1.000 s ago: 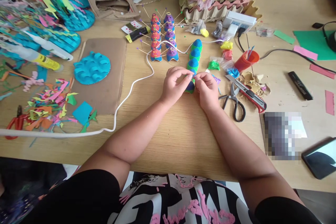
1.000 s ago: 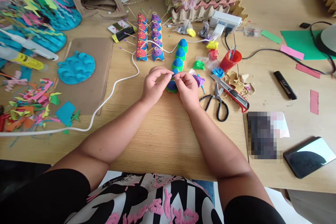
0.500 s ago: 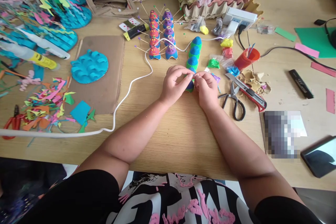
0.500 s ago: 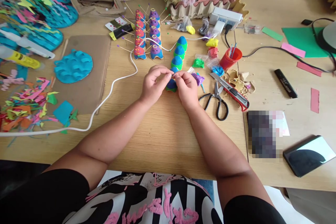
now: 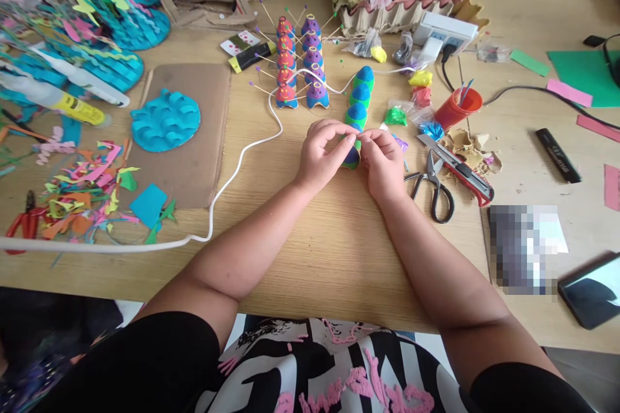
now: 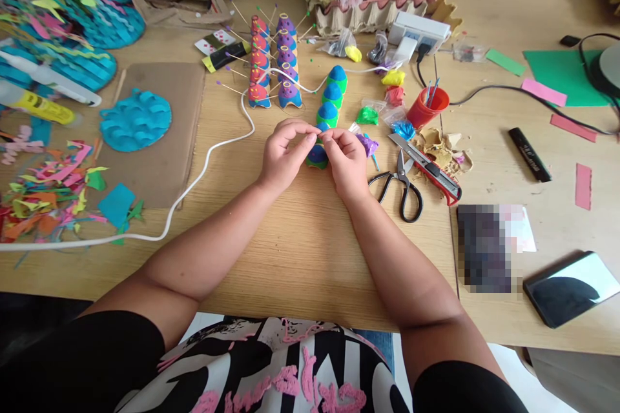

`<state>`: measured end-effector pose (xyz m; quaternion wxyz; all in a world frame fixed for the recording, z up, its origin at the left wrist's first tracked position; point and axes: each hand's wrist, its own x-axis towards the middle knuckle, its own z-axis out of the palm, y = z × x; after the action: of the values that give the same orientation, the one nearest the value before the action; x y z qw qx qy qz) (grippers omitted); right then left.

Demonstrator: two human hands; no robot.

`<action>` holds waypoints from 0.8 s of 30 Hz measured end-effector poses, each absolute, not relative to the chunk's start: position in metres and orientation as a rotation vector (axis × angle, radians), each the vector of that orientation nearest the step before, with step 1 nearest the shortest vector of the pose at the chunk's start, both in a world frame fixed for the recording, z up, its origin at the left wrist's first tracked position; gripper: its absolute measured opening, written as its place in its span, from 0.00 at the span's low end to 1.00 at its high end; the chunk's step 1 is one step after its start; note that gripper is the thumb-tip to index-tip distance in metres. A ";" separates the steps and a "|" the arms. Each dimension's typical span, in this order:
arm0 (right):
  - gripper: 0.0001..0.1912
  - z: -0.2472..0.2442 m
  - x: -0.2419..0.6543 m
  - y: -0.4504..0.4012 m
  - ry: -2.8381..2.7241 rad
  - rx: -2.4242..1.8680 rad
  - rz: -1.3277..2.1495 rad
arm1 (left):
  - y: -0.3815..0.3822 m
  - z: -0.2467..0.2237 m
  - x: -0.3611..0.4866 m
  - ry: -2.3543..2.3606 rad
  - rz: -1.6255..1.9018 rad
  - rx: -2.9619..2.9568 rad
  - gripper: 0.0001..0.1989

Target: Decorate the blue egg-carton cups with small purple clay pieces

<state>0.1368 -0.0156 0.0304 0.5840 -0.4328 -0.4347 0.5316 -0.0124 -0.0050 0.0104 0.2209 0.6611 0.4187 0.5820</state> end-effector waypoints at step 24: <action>0.39 0.021 0.136 -0.009 -0.953 -0.999 1.081 | 0.039 -0.014 -0.065 1.496 1.916 1.185 0.26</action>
<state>0.1363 -0.0088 0.0215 0.6397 -0.4378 -0.4178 0.4738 -0.0654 0.0389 -0.0144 0.2170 0.4276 0.5401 0.6916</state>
